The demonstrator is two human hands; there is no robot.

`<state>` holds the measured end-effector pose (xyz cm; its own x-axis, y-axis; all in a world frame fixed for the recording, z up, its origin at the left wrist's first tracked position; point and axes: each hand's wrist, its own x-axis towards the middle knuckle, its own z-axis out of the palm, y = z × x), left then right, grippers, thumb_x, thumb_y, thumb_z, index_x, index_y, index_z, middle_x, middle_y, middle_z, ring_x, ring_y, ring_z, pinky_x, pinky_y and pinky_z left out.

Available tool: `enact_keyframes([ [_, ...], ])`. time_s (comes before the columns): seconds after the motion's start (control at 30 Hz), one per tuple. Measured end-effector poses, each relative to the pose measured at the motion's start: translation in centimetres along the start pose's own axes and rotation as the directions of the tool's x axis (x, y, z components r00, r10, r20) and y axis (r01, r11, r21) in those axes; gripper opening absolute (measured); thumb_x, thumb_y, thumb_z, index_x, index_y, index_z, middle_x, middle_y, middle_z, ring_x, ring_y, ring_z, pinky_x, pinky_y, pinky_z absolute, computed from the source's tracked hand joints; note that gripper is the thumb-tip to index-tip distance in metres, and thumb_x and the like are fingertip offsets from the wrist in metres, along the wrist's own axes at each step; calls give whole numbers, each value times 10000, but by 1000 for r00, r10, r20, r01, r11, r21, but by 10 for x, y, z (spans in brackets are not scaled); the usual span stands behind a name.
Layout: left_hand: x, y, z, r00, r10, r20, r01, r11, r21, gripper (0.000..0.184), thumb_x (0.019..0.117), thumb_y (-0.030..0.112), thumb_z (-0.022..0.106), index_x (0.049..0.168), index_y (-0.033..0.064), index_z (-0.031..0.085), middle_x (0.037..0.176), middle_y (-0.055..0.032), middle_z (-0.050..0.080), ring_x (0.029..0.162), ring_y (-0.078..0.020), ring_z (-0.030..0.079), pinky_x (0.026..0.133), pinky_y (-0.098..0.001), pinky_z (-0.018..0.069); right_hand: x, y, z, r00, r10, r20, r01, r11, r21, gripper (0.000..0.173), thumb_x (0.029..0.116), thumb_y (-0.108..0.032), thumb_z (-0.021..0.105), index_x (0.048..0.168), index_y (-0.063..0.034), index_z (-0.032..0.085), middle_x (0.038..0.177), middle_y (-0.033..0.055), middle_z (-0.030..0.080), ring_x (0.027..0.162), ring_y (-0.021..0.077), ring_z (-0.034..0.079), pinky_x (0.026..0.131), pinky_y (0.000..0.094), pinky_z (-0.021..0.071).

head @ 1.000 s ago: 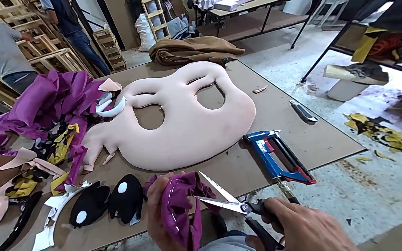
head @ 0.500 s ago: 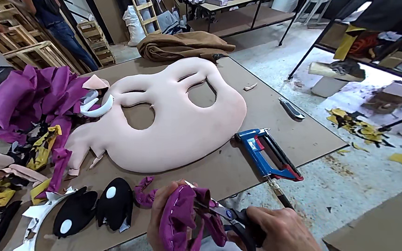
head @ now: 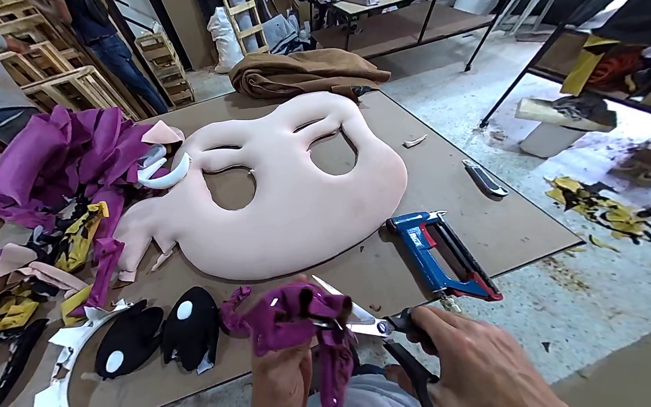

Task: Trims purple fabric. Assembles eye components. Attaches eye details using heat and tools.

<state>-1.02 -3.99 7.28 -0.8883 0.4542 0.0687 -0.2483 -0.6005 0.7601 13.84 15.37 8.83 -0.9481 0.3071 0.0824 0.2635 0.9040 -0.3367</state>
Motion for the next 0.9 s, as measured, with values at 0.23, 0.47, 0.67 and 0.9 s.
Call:
enact_keyframes([
  [0.23,-5,-5,-4,961,-155,228,174,982,-68,287,914,154,731,1199,126,725,1164,-69,750,1108,-150,707,996,-332,563,-6,3,22,973,-130,-190,123,991,-47,424,735,-560,716,761,-154,596,589,-10,553,465,152,552,379,359,409],
  [0.47,-9,-15,3,987,-63,148,55,997,57,221,923,94,707,1119,194,721,1012,53,766,922,-20,715,887,-233,588,-10,12,24,965,-109,-239,94,993,-73,360,743,-480,692,666,-165,536,521,-6,489,397,155,487,338,355,331],
  [0.67,-20,-19,5,946,-96,310,34,979,199,237,955,215,689,1177,294,709,1061,154,749,982,61,678,900,-174,560,-7,11,17,983,-118,-137,117,993,-17,416,711,-531,709,815,-142,607,633,4,577,515,177,582,422,387,440],
  [0.9,-11,-21,-1,908,-296,298,301,953,28,240,955,265,659,1148,129,700,1020,-76,762,856,-137,743,767,-293,617,-11,23,25,943,-124,-309,101,991,-91,320,726,-462,666,657,-180,529,509,-28,470,392,128,467,342,335,312],
])
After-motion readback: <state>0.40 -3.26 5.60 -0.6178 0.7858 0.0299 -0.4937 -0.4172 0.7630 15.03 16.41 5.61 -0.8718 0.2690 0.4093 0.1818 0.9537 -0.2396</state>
